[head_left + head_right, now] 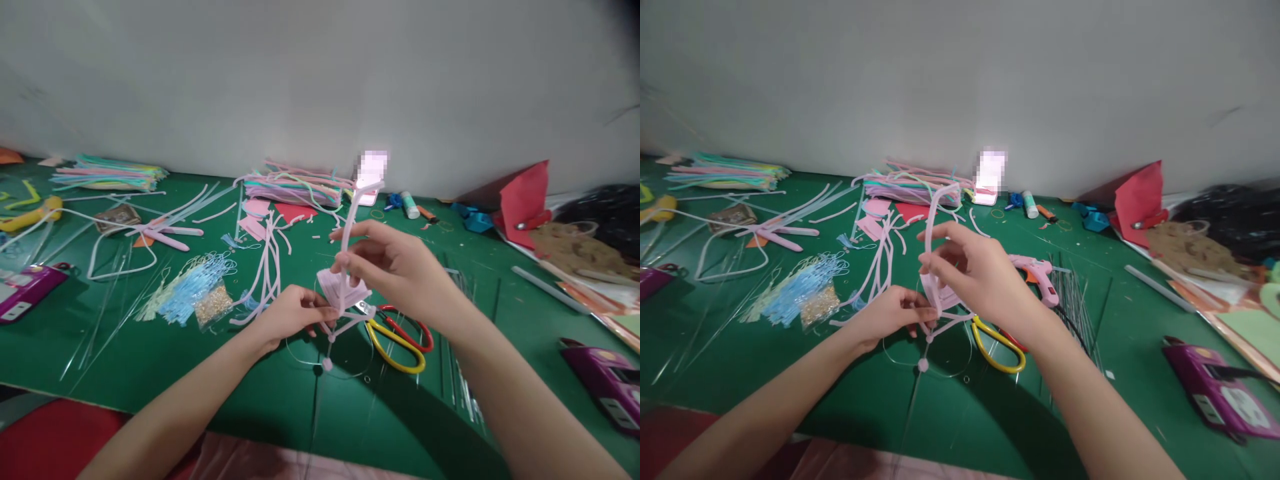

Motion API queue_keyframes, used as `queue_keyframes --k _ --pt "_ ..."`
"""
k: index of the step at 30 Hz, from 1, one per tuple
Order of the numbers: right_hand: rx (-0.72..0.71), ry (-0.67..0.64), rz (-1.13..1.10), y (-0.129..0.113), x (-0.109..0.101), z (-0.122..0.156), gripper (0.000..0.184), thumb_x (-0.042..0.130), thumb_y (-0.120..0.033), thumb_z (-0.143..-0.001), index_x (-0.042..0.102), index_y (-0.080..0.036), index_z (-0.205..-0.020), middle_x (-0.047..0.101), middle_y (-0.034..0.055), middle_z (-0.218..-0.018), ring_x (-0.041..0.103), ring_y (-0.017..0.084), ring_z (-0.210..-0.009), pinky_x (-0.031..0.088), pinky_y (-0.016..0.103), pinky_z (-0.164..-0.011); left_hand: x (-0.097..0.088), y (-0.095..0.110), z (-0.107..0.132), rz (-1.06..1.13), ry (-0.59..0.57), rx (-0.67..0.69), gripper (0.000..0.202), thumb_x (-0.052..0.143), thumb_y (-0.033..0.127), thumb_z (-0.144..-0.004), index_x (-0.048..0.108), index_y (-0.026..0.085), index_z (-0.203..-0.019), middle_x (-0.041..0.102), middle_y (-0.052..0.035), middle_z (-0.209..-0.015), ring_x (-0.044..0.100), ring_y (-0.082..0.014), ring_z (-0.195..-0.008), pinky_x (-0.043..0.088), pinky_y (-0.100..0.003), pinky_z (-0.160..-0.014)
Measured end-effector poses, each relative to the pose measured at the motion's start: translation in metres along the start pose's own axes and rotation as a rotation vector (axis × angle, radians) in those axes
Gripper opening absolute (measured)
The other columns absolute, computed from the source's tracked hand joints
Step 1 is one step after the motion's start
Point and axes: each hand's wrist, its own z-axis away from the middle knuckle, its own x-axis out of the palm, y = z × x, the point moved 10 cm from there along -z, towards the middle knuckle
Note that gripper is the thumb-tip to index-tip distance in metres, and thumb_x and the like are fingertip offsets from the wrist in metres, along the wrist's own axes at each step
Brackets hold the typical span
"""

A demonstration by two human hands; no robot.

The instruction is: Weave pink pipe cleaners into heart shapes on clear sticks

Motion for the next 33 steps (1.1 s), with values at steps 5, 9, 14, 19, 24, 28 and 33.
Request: queue_keyframes --k 5,9,14,19,24,28,33 --pt "0.032 0.047 -0.074 0.01 -0.007 0.0 0.019 0.058 -0.035 -0.088 0.058 -0.019 -0.098 0.069 0.0026 -0.076 0.06 0.012 -0.059 0.049 0.025 -0.052 0.005 -0.005 0.0 0.032 -0.046 -0.013 0.016 0.067 0.027 -0.075 0.071 0.012 -0.077 0.073 -0.0096 -0.077 0.066 -0.0149 -0.066 0.047 -0.022 -0.053" --pt "0.096 0.035 -0.147 0.02 -0.002 0.005 0.031 0.057 -0.036 -0.088 0.052 -0.02 -0.113 0.068 0.0013 -0.07 0.059 0.012 -0.052 0.048 0.026 -0.047 0.004 -0.008 -0.001 0.03 -0.053 -0.028 0.016 0.066 0.026 -0.076 0.07 0.011 -0.077 0.072 -0.0092 -0.077 0.067 -0.0149 -0.066 0.048 -0.022 -0.054" --pt "0.118 -0.015 -0.173 0.015 0.001 0.009 0.032 0.055 -0.036 -0.089 0.051 -0.02 -0.116 0.066 -0.001 -0.065 0.055 0.01 -0.046 0.045 0.023 -0.043 0.007 -0.009 -0.002 0.048 -0.091 -0.029 0.019 0.068 0.029 -0.076 0.069 0.01 -0.079 0.071 -0.009 -0.077 0.068 -0.0154 -0.067 0.048 -0.02 -0.053" --pt "0.132 -0.204 0.143 0.009 0.012 0.017 0.026 0.048 -0.034 -0.091 0.066 -0.018 -0.081 0.058 -0.0022 -0.056 0.045 0.007 -0.045 0.031 0.02 -0.04 0.007 -0.008 -0.002 0.163 -0.108 -0.016 0.029 0.065 0.039 -0.08 0.07 0.01 -0.082 0.071 -0.0084 -0.081 0.067 -0.0124 -0.064 0.049 -0.018 -0.053" --pt "0.164 -0.347 0.439 0.018 0.019 0.029 0.025 0.051 -0.029 -0.083 0.063 -0.018 -0.064 0.054 -0.0022 -0.053 0.039 0.008 -0.046 0.023 0.023 -0.042 0.002 -0.012 -0.003 0.217 -0.085 -0.016 0.023 0.067 0.033 -0.08 0.07 0.01 -0.082 0.071 -0.0082 -0.08 0.068 -0.0129 -0.067 0.053 -0.02 -0.06" --pt "0.259 -0.44 0.556 0.034 0.02 0.037 0.025 0.05 -0.019 -0.074 0.046 -0.018 -0.05 0.04 -0.004 -0.048 0.029 0.008 -0.047 0.018 0.025 -0.042 -0.001 -0.013 -0.005 0.235 -0.069 -0.005 0.021 0.07 0.029 -0.078 0.071 0.01 -0.085 0.072 -0.0094 -0.08 0.068 -0.0123 -0.068 0.055 -0.022 -0.069" --pt "0.36 -0.604 0.572 0.047 0.032 0.047 0.024 0.049 -0.02 -0.069 0.038 -0.019 -0.047 0.032 -0.0049 -0.046 0.02 0.008 -0.044 0.013 0.028 -0.04 0.0 -0.011 -0.005 0.206 -0.073 -0.002 0.02 0.07 0.03 -0.078 0.069 0.009 -0.079 0.072 -0.0087 -0.073 0.068 -0.0121 -0.065 0.056 -0.022 -0.068"
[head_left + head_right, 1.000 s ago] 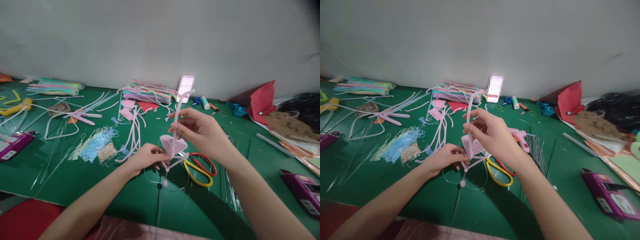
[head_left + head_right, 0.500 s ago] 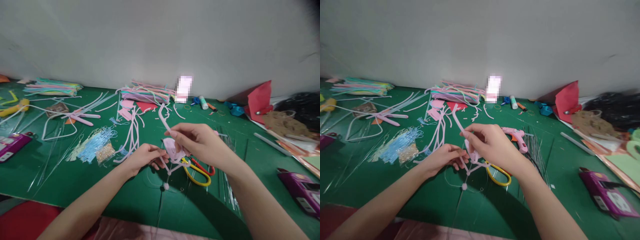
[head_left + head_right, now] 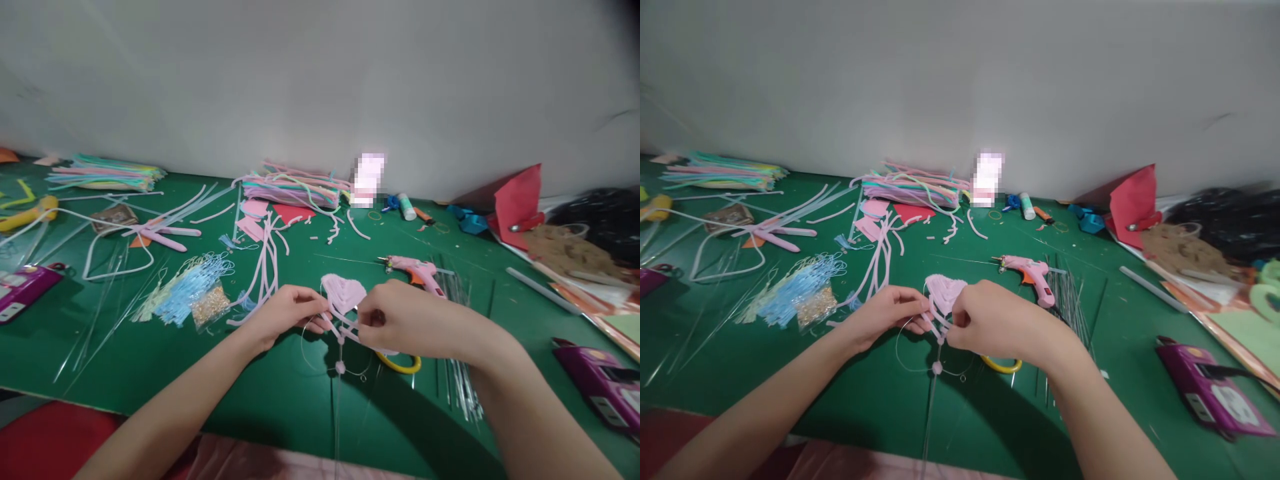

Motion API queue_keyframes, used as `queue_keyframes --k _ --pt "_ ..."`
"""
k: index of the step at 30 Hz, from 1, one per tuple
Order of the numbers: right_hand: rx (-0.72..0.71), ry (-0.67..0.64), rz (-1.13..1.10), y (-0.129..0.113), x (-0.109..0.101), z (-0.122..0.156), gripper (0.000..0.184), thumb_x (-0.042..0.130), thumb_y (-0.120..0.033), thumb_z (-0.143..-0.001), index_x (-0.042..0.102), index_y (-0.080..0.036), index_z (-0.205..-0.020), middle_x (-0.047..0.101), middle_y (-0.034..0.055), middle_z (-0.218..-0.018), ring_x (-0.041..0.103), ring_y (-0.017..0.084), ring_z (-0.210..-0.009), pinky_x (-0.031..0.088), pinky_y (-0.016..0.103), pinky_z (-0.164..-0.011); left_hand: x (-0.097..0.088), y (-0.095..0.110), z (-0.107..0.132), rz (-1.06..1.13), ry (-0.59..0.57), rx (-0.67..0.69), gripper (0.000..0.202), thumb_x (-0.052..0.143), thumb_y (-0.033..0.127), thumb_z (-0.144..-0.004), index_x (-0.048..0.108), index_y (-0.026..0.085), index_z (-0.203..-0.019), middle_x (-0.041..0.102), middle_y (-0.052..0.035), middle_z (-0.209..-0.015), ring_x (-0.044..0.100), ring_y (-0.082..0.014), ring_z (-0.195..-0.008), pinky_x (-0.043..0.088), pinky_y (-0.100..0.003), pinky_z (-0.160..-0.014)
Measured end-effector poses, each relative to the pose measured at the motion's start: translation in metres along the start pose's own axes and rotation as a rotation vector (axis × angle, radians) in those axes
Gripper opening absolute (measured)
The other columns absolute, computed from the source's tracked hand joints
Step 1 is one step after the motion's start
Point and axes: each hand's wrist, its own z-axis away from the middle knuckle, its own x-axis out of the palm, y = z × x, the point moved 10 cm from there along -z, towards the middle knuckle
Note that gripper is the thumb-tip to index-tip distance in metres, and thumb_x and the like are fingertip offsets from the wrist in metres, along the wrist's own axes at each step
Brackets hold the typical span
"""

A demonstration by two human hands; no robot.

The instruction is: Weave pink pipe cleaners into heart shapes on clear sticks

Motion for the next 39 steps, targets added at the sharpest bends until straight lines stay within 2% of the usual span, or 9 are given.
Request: queue_keyframes --k 4,8,13,17,19,22,25,30,39 --pt "0.02 -0.057 -0.022 0.001 0.004 -0.007 0.023 0.051 -0.022 -0.068 0.042 -0.019 -0.046 0.036 -0.0042 -0.044 0.025 0.008 -0.041 0.017 0.026 -0.039 -0.002 0.002 0.0 -0.124 0.03 0.02 0.02 0.067 0.029 -0.079 0.066 0.01 -0.08 0.071 -0.0079 -0.069 0.069 -0.0144 -0.063 0.056 -0.024 -0.064" --pt "0.008 -0.092 -0.007 0.001 0.002 -0.018 0.017 0.055 -0.023 -0.066 0.052 -0.019 -0.05 0.05 -0.0021 -0.047 0.036 0.009 -0.042 0.023 0.025 -0.04 -0.011 0.008 0.0 -0.311 0.146 0.094 0.035 0.066 0.024 -0.079 0.06 0.009 -0.11 0.07 -0.0058 -0.068 0.069 -0.0168 -0.06 0.056 -0.027 -0.059" --pt "-0.062 -0.061 0.07 -0.012 -0.007 -0.04 0.022 0.054 -0.026 -0.074 0.063 -0.018 -0.055 0.058 0.0016 -0.052 0.043 0.011 -0.045 0.028 0.026 -0.042 -0.004 0.009 -0.001 -0.311 0.114 0.135 0.047 0.062 0.023 -0.082 0.05 0.01 -0.126 0.07 -0.005 -0.071 0.069 -0.0168 -0.061 0.056 -0.028 -0.059" --pt "-0.055 0.203 -0.017 -0.012 -0.037 -0.045 0.027 0.059 -0.04 -0.08 0.072 -0.017 -0.082 0.069 0.0055 -0.073 0.055 0.013 -0.054 0.036 0.025 -0.05 -0.003 0.01 -0.002 -0.235 0.115 0.146 0.06 0.06 0.015 -0.081 0.039 0.012 -0.137 0.07 -0.0047 -0.075 0.069 -0.0165 -0.063 0.056 -0.029 -0.061" --pt "-0.036 0.349 -0.126 -0.003 -0.052 -0.033 0.036 0.056 -0.049 -0.084 0.07 -0.018 -0.095 0.071 0.0052 -0.082 0.059 0.013 -0.058 0.039 0.024 -0.054 -0.007 0.012 -0.002 -0.224 0.145 0.158 0.061 0.059 0.013 -0.081 0.037 0.012 -0.137 0.069 -0.0033 -0.074 0.068 -0.0153 -0.061 0.056 -0.028 -0.06" --pt "0.023 0.533 -0.22 0.018 -0.059 0.003 0.042 0.044 -0.054 -0.09 0.07 -0.021 -0.091 0.07 0.0027 -0.076 0.06 0.014 -0.06 0.039 0.024 -0.053 -0.01 0.014 -0.001 -0.232 0.148 0.183 0.051 0.058 0.018 -0.083 0.043 0.014 -0.131 0.068 -0.003 -0.074 0.066 -0.0141 -0.06 0.054 -0.026 -0.059" --pt "0.086 0.55 -0.286 0.036 -0.034 0.035 0.036 0.05 -0.051 -0.088 0.069 -0.02 -0.089 0.07 0.0027 -0.074 0.06 0.014 -0.059 0.042 0.024 -0.053 -0.009 0.016 -0.001 -0.206 0.113 0.212 0.044 0.058 0.022 -0.084 0.047 0.016 -0.127 0.069 -0.0042 -0.078 0.068 -0.0159 -0.066 0.054 -0.027 -0.06" --pt "0.003 0.477 -0.3 0.031 0.018 0.048 0.02 0.066 -0.036 -0.081 0.068 -0.022 -0.096 0.071 0.0027 -0.089 0.062 0.015 -0.066 0.047 0.025 -0.06 -0.005 0.018 -0.001 -0.202 0.078 0.233 0.047 0.057 0.025 -0.085 0.045 0.017 -0.13 0.068 -0.0011 -0.07 0.068 -0.0159 -0.063 0.054 -0.029 -0.064" --pt "-0.161 0.494 -0.133 0.014 0.027 0.034 0.009 0.063 -0.021 -0.084 0.072 -0.023 -0.084 0.06 0.0033 -0.082 0.06 0.015 -0.068 0.049 0.027 -0.062 -0.006 0.022 -0.001 -0.263 0.134 0.22 0.047 0.059 0.027 -0.083 0.049 0.015 -0.127 0.071 -0.0044 -0.08 0.066 -0.015 -0.068 0.052 -0.027 -0.065"
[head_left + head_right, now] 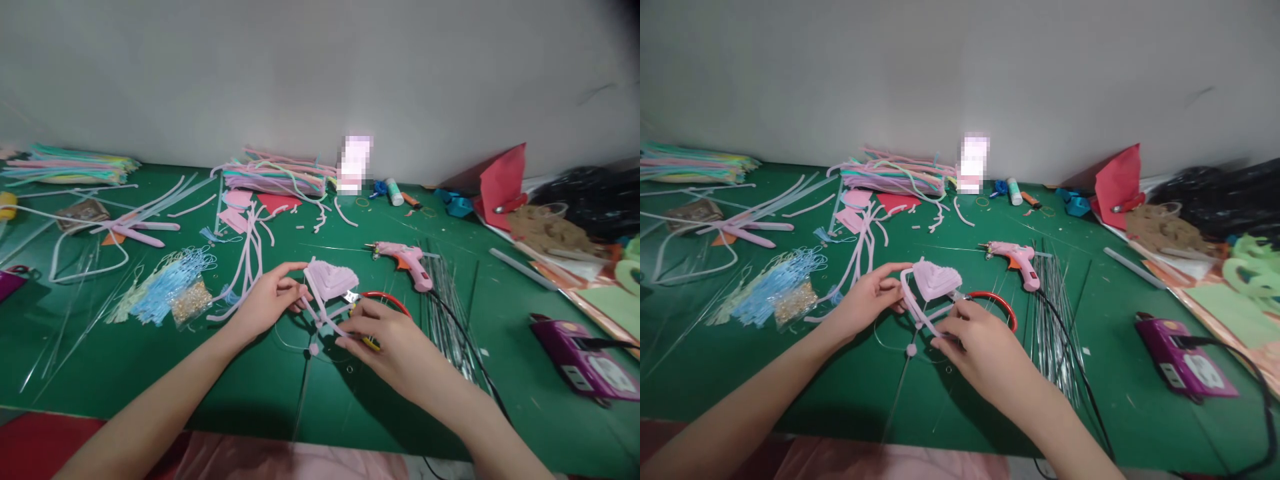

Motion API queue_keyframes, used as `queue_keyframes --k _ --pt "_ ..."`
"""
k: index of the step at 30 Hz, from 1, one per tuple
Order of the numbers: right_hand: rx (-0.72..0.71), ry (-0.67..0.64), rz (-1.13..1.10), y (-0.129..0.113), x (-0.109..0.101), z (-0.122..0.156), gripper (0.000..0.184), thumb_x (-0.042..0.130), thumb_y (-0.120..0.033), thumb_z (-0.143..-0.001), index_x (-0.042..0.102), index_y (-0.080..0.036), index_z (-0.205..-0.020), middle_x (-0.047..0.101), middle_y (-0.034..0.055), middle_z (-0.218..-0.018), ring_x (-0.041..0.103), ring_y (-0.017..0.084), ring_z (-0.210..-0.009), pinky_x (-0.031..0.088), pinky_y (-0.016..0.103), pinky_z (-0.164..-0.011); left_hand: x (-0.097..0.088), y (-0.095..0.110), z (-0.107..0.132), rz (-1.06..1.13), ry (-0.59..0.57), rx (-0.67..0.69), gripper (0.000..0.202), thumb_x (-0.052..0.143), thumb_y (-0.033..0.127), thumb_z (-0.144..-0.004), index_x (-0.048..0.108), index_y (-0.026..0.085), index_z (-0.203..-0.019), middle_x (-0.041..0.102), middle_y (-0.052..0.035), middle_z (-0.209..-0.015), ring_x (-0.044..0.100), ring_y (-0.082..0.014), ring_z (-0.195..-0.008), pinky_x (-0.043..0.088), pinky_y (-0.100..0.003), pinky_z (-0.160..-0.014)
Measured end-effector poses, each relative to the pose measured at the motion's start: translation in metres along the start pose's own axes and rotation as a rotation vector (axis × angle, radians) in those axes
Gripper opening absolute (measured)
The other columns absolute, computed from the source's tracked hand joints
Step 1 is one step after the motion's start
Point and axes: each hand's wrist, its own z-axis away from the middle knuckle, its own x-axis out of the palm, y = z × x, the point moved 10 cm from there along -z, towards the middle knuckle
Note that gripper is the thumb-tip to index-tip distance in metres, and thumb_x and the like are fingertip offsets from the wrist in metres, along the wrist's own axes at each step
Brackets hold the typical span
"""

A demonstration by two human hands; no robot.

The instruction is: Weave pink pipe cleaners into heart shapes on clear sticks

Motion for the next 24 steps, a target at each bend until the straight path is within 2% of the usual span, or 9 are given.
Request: queue_keyframes --k 2,5,7,10,14,18,24 --pt "-0.031 0.073 0.088 -0.002 -0.004 0.001 0.016 0.059 -0.018 -0.086 0.073 -0.023 -0.08 0.057 0.0044 -0.082 0.058 0.015 -0.066 0.048 0.027 -0.058 0.002 -0.002 0.0 0.004 -0.016 -0.004 0.047 0.06 0.028 -0.082 0.051 0.015 -0.126 0.072 -0.005 -0.082 0.066 -0.0151 -0.068 0.052 -0.027 -0.065" --pt "-0.046 0.207 0.15 -0.004 -0.012 0.001 0.02 0.054 -0.017 -0.088 0.073 -0.021 -0.091 0.056 0.005 -0.079 0.057 0.015 -0.063 0.047 0.027 -0.056 0.004 -0.002 0.0 0.022 -0.04 -0.008 0.047 0.061 0.028 -0.082 0.052 0.015 -0.126 0.071 -0.0046 -0.081 0.067 -0.015 -0.066 0.053 -0.027 -0.065" --pt "-0.059 0.252 0.159 -0.006 -0.014 0.0 0.021 0.052 -0.015 -0.09 0.071 -0.019 -0.098 0.06 0.0052 -0.079 0.06 0.017 -0.067 0.049 0.029 -0.061 0.004 0.0 0.001 0.029 -0.038 0.002 0.047 0.061 0.029 -0.082 0.052 0.015 -0.126 0.071 -0.0041 -0.08 0.067 -0.0152 -0.066 0.053 -0.027 -0.064" --pt "-0.05 0.298 0.169 -0.006 -0.014 0.002 0.016 0.052 -0.017 -0.089 0.064 -0.015 -0.1 0.064 0.0069 -0.083 0.063 0.02 -0.076 0.05 0.03 -0.064 0.001 0.003 0.002 0.039 -0.022 0.014 0.047 0.062 0.03 -0.082 0.052 0.014 -0.125 0.071 -0.0038 -0.079 0.067 -0.0152 -0.066 0.053 -0.027 -0.065" --pt "-0.047 0.35 0.138 -0.004 -0.016 0.008 0.008 0.049 -0.016 -0.091 0.056 -0.018 -0.091 0.065 0.0064 -0.083 0.062 0.018 -0.075 0.05 0.028 -0.065 -0.002 0.004 0.001 0.048 -0.01 0.022 0.048 0.061 0.03 -0.083 0.051 0.012 -0.127 0.07 -0.0032 -0.074 0.066 -0.015 -0.064 0.053 -0.026 -0.064" --pt "-0.099 0.407 0.123 -0.01 -0.02 0.012 0.012 0.048 -0.012 -0.09 0.058 -0.019 -0.094 0.067 0.0064 -0.088 0.064 0.017 -0.082 0.051 0.029 -0.074 -0.002 0.003 0.0 0.051 -0.008 0.014 0.047 0.06 0.028 -0.083 0.051 0.013 -0.127 0.071 -0.0043 -0.076 0.067 -0.0152 -0.064 0.053 -0.026 -0.063" --pt "-0.123 0.402 0.117 -0.018 -0.02 0.009 0.014 0.047 -0.012 -0.09 0.06 -0.019 -0.094 0.068 0.0073 -0.088 0.064 0.018 -0.082 0.051 0.03 -0.073 -0.001 0.001 0.0 0.061 -0.007 0.002 0.049 0.064 0.031 -0.08 0.054 0.014 -0.124 0.071 -0.0054 -0.081 0.068 -0.0164 -0.066 0.053 -0.027 -0.064"
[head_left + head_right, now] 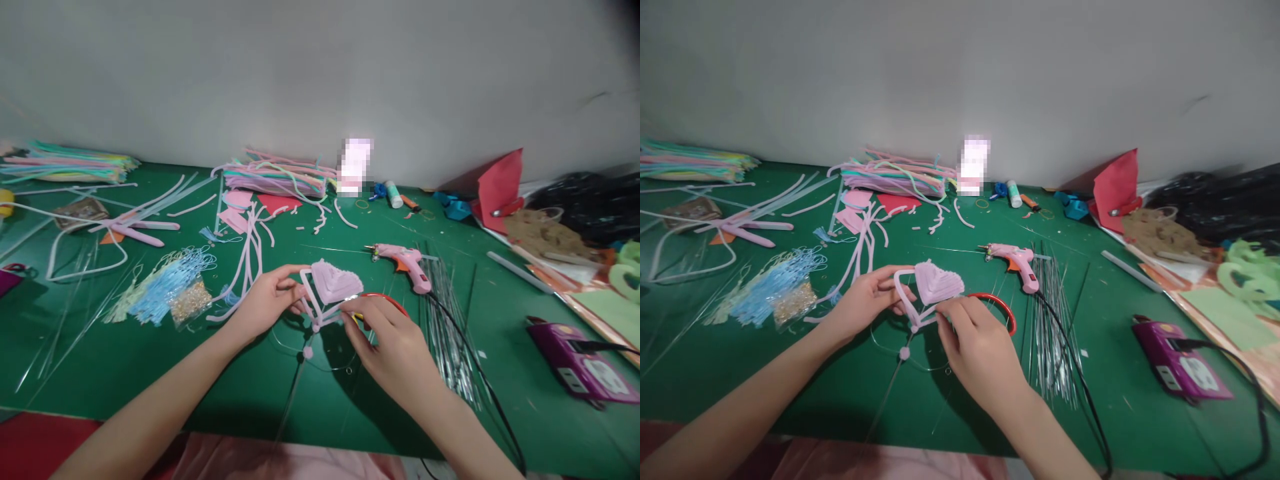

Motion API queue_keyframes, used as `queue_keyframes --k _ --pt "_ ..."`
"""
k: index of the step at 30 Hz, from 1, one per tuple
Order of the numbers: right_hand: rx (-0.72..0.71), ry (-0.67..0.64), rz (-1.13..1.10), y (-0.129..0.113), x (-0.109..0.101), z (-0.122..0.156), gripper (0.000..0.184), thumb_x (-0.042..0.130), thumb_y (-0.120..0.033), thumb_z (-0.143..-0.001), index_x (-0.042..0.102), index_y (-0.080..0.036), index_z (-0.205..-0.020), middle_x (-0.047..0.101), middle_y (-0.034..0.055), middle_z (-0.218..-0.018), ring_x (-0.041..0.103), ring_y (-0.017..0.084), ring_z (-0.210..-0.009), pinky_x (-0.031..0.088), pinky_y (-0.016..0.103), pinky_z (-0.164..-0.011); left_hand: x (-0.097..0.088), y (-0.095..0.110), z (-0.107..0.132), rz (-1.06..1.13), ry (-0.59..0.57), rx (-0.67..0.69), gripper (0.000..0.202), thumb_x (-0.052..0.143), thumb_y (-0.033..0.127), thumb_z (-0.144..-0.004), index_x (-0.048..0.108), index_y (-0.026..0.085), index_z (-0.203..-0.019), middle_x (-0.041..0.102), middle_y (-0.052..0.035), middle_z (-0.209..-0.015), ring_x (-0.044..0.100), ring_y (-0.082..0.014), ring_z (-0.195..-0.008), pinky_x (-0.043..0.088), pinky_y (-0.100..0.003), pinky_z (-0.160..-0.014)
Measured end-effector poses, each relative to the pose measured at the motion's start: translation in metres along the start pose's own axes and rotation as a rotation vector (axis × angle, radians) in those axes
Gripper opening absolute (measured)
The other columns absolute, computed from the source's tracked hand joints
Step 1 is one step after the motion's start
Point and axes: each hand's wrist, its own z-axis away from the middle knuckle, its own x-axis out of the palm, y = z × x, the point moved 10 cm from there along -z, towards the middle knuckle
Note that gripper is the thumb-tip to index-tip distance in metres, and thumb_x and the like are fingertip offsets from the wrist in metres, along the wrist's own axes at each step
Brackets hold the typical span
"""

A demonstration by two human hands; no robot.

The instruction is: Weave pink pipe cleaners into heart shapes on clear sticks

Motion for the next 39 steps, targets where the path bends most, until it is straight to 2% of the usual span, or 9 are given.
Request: queue_keyframes --k 9,15,23,26,28,31,33,36,39 --pt "0.039 -0.048 0.025 -0.003 0.009 -0.002 0.013 0.048 -0.013 -0.09 0.06 -0.017 -0.093 0.066 0.008 -0.085 0.063 0.02 -0.08 0.049 0.031 -0.071 0.002 0.001 0.0 -0.007 -0.02 0.007 0.051 0.065 0.034 -0.079 0.056 0.014 -0.125 0.072 -0.0066 -0.083 0.067 -0.0144 -0.064 0.052 -0.025 -0.063" --pt "0.115 -0.074 0.059 0.0 0.017 -0.005 0.014 0.046 -0.015 -0.089 0.06 -0.016 -0.093 0.065 0.0078 -0.083 0.061 0.018 -0.07 0.048 0.03 -0.063 0.001 0.001 0.001 -0.01 -0.019 0.016 0.051 0.063 0.033 -0.081 0.054 0.014 -0.127 0.072 -0.0066 -0.084 0.067 -0.0149 -0.066 0.053 -0.026 -0.065" --pt "0.19 -0.117 -0.056 0.018 0.024 0.007 0.016 0.047 -0.014 -0.089 0.062 -0.019 -0.092 0.065 0.0087 -0.093 0.062 0.021 -0.087 0.05 0.035 -0.077 0.0 0.003 0.002 -0.039 -0.029 0.017 0.044 0.06 0.029 -0.085 0.054 0.016 -0.126 0.071 -0.0055 -0.085 0.068 -0.0147 -0.068 0.054 -0.025 -0.065" --pt "0.198 -0.013 -0.075 0.024 0.012 0.006 0.015 0.049 -0.017 -0.089 0.061 -0.018 -0.096 0.065 0.0092 -0.096 0.061 0.021 -0.09 0.05 0.035 -0.079 0.0 0.001 0.001 -0.031 -0.032 0.015 0.045 0.06 0.029 -0.085 0.053 0.015 -0.127 0.071 -0.0055 -0.085 0.068 -0.0143 -0.068 0.054 -0.025 -0.065" --pt "0.305 0.108 -0.099 0.037 -0.003 0.008 0.014 0.052 -0.022 -0.088 0.061 -0.018 -0.098 0.065 0.0093 -0.095 0.061 0.02 -0.083 0.051 0.033 -0.072 0.0 0.0 0.001 -0.011 -0.024 0.0 0.045 0.061 0.028 -0.085 0.052 0.015 -0.128 0.071 -0.0057 -0.083 0.068 -0.0141 -0.067 0.053 -0.024 -0.064" --pt "0.563 0.176 -0.3 0.064 -0.011 0.019 0.021 0.054 -0.033 -0.087 0.059 -0.019 -0.103 0.066 0.0093 -0.096 0.061 0.018 -0.076 0.051 0.03 -0.063 -0.001 0.0 0.002 0.058 -0.014 -0.027 0.047 0.061 0.026 -0.084 0.049 0.016 -0.128 0.071 -0.0058 -0.084 0.067 -0.0142 -0.067 0.052 -0.024 -0.062" --pt "0.7 0.062 -0.564 0.074 0.006 0.025 0.03 0.055 -0.04 -0.086 0.06 -0.019 -0.106 0.067 0.0095 -0.098 0.062 0.018 -0.078 0.051 0.028 -0.063 -0.001 0.001 0.002 0.109 -0.016 -0.039 0.047 0.062 0.025 -0.084 0.048 0.016 -0.128 0.07 -0.0056 -0.084 0.068 -0.0146 -0.067 0.052 -0.024 -0.061" --pt "0.84 -0.168 -0.96 0.069 0.041 0.034 0.037 0.058 -0.048 -0.085 0.064 -0.018 -0.107 0.067 0.0088 -0.1 0.061 0.016 -0.079 0.05 0.026 -0.064 0.002 0.002 0.004 0.155 -0.043 -0.058 0.047 0.063 0.026 -0.084 0.048 0.015 -0.127 0.07 -0.0051 -0.083 0.066 -0.0131 -0.065 0.051 -0.023 -0.06" --pt "0.92 -0.194 -1.215 0.065 0.057 0.037 0.034 0.063 -0.047 -0.083 0.068 -0.019 -0.102 0.065 0.0052 -0.095 0.058 0.012 -0.076 0.048 0.021 -0.061 0.005 0.002 0.005 0.181 -0.08 -0.07 0.047 0.065 0.028 -0.084 0.049 0.016 -0.126 0.07 -0.0049 -0.083 0.065 -0.0117 -0.063 0.05 -0.023 -0.06"
